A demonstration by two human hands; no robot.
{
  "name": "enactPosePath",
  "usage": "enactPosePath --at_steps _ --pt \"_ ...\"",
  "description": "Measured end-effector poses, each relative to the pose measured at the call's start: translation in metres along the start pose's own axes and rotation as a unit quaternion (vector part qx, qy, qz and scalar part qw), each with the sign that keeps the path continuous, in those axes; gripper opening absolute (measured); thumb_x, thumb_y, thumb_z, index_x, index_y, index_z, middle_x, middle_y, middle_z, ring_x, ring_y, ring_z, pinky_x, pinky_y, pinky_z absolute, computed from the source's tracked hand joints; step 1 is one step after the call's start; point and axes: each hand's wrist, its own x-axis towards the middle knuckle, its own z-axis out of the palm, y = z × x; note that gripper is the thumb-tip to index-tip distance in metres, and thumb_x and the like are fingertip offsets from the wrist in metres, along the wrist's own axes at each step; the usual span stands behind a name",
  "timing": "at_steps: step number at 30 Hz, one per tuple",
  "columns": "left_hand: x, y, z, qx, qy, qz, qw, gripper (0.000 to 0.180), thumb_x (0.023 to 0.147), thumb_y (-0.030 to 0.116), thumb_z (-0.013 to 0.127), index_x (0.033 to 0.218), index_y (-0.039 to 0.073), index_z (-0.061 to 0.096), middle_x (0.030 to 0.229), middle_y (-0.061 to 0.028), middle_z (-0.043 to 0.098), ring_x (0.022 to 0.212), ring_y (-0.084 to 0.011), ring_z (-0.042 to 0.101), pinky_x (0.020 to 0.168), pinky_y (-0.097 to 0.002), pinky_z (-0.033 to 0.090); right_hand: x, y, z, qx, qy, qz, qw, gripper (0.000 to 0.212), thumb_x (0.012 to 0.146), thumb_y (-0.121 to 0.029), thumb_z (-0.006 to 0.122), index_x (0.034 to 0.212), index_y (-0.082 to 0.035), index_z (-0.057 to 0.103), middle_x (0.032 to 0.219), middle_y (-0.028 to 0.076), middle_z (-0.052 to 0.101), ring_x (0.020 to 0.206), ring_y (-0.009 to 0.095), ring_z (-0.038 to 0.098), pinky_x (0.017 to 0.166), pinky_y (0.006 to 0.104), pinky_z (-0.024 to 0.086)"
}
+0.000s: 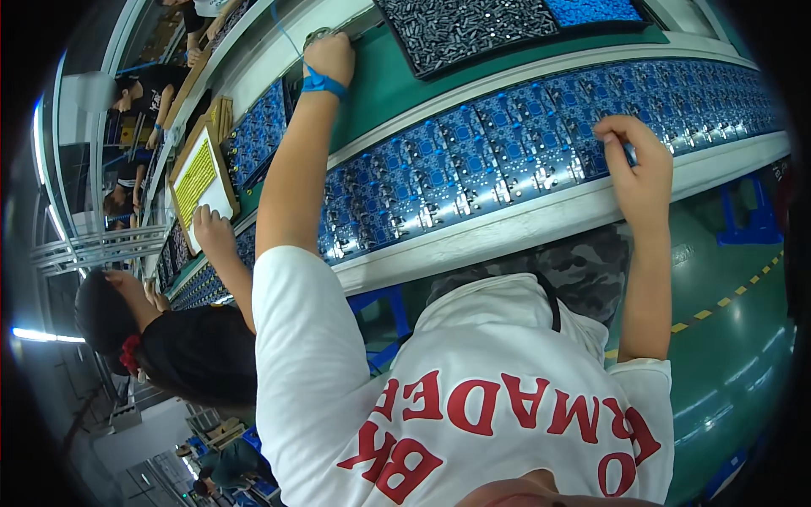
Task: Placing small electronic components into slots on circuit boards on an assembly line.
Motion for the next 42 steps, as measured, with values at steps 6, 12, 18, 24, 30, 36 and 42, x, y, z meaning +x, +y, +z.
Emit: enactPosePath --at_steps 6,12,18,24,30,36,42 --pt "-0.063 0.002 -0.102 -0.254 0.003 -0.046 0.966 0.018 0.089 0.019 0.064 0.098 0.007 0.075 0.089 -0.0175 0.071 0.084 -0.0338 0.069 0.075 -0.0395 0.054 -0.010 -0.003 -0.005 -0.011 -0.014 0.011 1.000 0.012 0.090 0.003 0.056 0.097 0.001 0.066 0.092 0.007 0.068 0.085 0.015 0.063 0.079 0.0272 0.048" --pt "-0.191 -0.002 -0.173 -0.355 -0.014 -0.224 0.908 0.020 0.091 0.019 0.068 0.099 0.001 0.073 0.082 -0.0128 0.072 0.077 -0.0176 0.068 0.070 -0.0297 0.052 -0.017 0.000 -0.007 -0.006 -0.012 0.049 0.999 0.011 0.092 0.002 0.056 0.098 0.001 0.066 0.094 0.006 0.067 0.090 0.013 0.061 0.083 0.0260 0.047" --pt "-0.276 -0.020 -0.165 -0.296 -0.040 -0.399 0.867 0.017 0.089 0.016 0.071 0.097 0.000 0.072 0.081 -0.0087 0.072 0.075 -0.0141 0.067 0.067 -0.0298 0.052 -0.024 0.009 -0.009 -0.004 -0.026 0.033 0.999 0.010 0.095 -0.001 0.057 0.099 0.000 0.066 0.097 0.005 0.066 0.092 0.013 0.061 0.084 0.0255 0.047" --pt "-0.290 -0.033 -0.161 -0.245 -0.096 -0.416 0.871 0.015 0.091 0.013 0.070 0.097 0.000 0.071 0.082 -0.0048 0.072 0.077 -0.0100 0.066 0.069 -0.0255 0.051 -0.021 0.020 -0.010 -0.004 -0.053 0.029 0.998 0.010 0.097 -0.004 0.057 0.101 0.000 0.066 0.098 0.005 0.066 0.092 0.013 0.060 0.083 0.0250 0.046" --pt "-0.284 -0.027 -0.151 -0.202 -0.116 -0.390 0.891 0.016 0.090 0.017 0.072 0.096 0.002 0.072 0.079 -0.0059 0.072 0.071 -0.0131 0.066 0.066 -0.0276 0.051 -0.022 0.016 -0.014 -0.008 -0.070 0.027 0.997 0.010 0.097 -0.005 0.057 0.101 0.000 0.066 0.098 0.005 0.066 0.093 0.013 0.060 0.083 0.0248 0.046" --pt "-0.285 -0.020 -0.149 -0.198 -0.109 -0.400 0.888 0.014 0.087 0.014 0.072 0.093 0.002 0.074 0.079 -0.0102 0.073 0.069 -0.0196 0.069 0.064 -0.0320 0.053 -0.022 0.016 -0.013 -0.018 -0.065 0.033 0.997 0.010 0.097 -0.005 0.057 0.100 0.000 0.065 0.099 0.005 0.066 0.093 0.012 0.060 0.083 0.0246 0.045" --pt "-0.281 -0.018 -0.151 -0.179 -0.111 -0.399 0.892 0.014 0.087 0.014 0.072 0.091 0.001 0.074 0.075 -0.0108 0.072 0.065 -0.0197 0.069 0.061 -0.0313 0.052 -0.022 0.018 -0.014 -0.013 -0.070 0.037 0.997 0.010 0.097 -0.004 0.057 0.101 0.000 0.065 0.100 0.005 0.066 0.094 0.013 0.060 0.084 0.0249 0.046"
